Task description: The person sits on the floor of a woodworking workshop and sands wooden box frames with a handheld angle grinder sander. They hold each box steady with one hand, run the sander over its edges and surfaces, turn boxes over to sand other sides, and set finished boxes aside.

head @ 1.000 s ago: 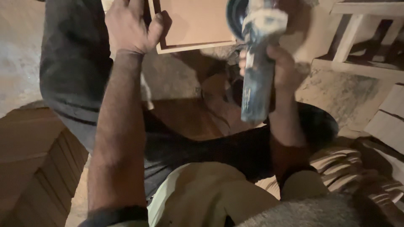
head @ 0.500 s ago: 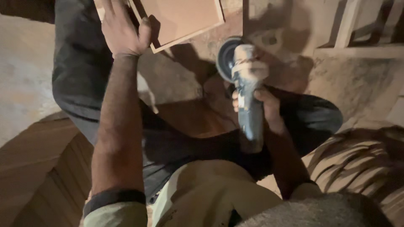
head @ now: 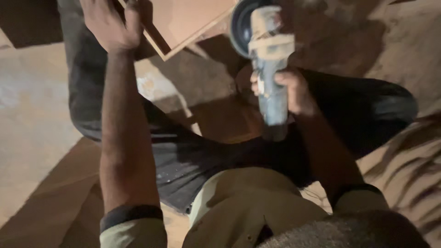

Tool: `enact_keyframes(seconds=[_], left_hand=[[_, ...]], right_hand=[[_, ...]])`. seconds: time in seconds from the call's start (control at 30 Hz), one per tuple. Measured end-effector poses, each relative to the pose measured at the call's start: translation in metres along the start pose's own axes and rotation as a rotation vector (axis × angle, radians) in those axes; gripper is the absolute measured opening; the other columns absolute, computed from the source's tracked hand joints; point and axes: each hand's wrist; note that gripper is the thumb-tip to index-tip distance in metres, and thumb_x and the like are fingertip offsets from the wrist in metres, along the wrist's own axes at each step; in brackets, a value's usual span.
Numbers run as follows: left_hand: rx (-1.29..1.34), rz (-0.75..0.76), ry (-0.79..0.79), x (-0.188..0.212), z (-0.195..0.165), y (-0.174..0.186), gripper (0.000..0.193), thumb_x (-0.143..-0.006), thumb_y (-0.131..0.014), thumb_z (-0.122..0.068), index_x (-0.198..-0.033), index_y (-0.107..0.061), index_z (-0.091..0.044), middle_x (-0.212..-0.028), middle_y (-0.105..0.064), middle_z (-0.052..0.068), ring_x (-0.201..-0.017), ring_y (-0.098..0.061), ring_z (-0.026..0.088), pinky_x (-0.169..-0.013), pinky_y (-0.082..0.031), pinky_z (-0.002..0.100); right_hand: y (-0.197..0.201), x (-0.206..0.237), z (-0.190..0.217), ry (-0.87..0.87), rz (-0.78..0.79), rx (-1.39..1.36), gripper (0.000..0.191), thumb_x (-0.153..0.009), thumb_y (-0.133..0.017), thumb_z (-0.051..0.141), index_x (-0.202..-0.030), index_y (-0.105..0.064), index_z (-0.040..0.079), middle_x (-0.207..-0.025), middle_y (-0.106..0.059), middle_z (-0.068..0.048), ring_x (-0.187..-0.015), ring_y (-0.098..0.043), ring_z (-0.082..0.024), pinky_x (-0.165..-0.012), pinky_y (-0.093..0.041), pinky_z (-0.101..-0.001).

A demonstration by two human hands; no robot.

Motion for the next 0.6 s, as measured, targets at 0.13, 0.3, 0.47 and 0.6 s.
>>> enact_keyframes(seconds=[0.13, 0.3, 0.47, 0.6], left_hand=[[-0.063, -0.048, -0.065, -0.011, -0.009, 0.001, 0.066, -0.11, -0.058, -0.048, -0.16, -0.04, -0.008, -0.16, -0.043, 0.025, -0.147, -0.052, 0.042, -0.12, -0.05, 0.045], [-0.111, 0.051, 0.082, -0.02, -0.034, 0.009, 0.072, -0.108, -0.052, -0.056, -0.163, -0.04, -0.011, -0.166, -0.041, 0.023, -0.149, -0.049, 0.041, -0.124, -0.048, 0.044], [-0.105, 0.027, 0.108, -0.021, -0.039, 0.016, 0.074, -0.105, -0.049, -0.058, -0.16, -0.04, -0.01, -0.164, -0.042, 0.024, -0.149, -0.053, 0.041, -0.119, -0.052, 0.041], [-0.109, 0.017, 0.079, -0.02, -0.037, 0.018, 0.073, -0.105, -0.05, -0.056, -0.16, -0.04, -0.009, -0.164, -0.043, 0.023, -0.148, -0.052, 0.039, -0.121, -0.051, 0.041]], right_hand=[[-0.004, -0.014, -0.023, 0.04, 0.047, 0.165, 0.065, -0.09, -0.075, 0.022, -0.143, -0.046, -0.002, -0.117, -0.067, -0.022, -0.1, -0.071, -0.03, -0.085, -0.061, -0.0416], [-0.005, -0.023, -0.037, -0.059, 0.083, 0.225, 0.059, -0.091, -0.073, 0.02, -0.141, -0.052, -0.003, -0.122, -0.068, -0.02, -0.106, -0.071, -0.028, -0.085, -0.062, -0.0407], [-0.009, -0.03, -0.025, -0.06, 0.1, 0.116, 0.064, -0.09, -0.073, 0.02, -0.146, -0.048, 0.0, -0.122, -0.067, -0.019, -0.105, -0.071, -0.027, -0.087, -0.062, -0.0396], [-0.017, -0.033, -0.018, 0.164, 0.148, 0.236, 0.062, -0.092, -0.074, 0.018, -0.145, -0.049, -0.001, -0.122, -0.066, -0.019, -0.105, -0.071, -0.028, -0.089, -0.064, -0.0439]])
Point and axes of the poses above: each hand's wrist, its own x-axis away from the middle knuckle, its own y-axis out of the back of the hand, z = x × y
